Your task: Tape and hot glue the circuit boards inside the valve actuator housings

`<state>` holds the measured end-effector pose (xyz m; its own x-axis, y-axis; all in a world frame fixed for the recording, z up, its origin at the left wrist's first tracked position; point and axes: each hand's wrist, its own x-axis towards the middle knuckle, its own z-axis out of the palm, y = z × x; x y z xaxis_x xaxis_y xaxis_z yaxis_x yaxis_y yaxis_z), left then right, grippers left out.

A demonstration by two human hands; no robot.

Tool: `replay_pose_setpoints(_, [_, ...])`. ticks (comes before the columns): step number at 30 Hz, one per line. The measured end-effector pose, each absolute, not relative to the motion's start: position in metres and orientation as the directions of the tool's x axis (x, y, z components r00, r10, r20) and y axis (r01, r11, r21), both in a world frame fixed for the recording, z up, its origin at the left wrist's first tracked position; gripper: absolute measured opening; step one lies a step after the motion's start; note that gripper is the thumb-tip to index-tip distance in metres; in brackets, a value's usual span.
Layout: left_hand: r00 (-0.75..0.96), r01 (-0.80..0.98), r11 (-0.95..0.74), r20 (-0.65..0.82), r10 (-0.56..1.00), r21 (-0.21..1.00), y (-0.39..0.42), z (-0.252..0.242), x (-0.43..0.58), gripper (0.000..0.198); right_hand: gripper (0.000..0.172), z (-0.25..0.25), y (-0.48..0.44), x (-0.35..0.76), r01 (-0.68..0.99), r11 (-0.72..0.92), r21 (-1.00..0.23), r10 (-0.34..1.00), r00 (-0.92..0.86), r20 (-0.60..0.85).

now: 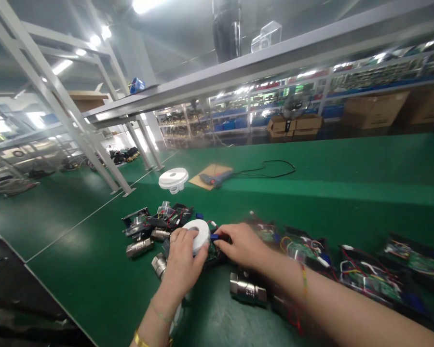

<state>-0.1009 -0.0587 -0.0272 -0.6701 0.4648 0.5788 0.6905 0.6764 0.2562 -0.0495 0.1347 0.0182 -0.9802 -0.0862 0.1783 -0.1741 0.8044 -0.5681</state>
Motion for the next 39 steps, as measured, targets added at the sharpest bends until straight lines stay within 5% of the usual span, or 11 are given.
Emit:
replay_pose_setpoints(20, [-0.581,0.748,0.651,0.604,0.546,0.132,-0.053,-0.023,-0.094,0.025,0.017,0.017,0.136,-0.053,-0.148,0.83,-0.537,-0.059,-0.982,0.179])
replay_pose_setpoints(31, [-0.525,0.471,0.878,0.828,0.198,0.089,-0.012,-0.028,-0.064,0.033,0.014,0.02,0.137,-0.063,0.063,0.733,-0.678,0.171,-0.981,0.094])
replay_pose_setpoints(39, [-0.484,0.557,0.8,0.87,0.096,0.222,-0.029,-0.038,-0.068,0.033,0.015,0.03,0.124,-0.065,0.105,0.71,-0.696,0.178,-0.983,0.034])
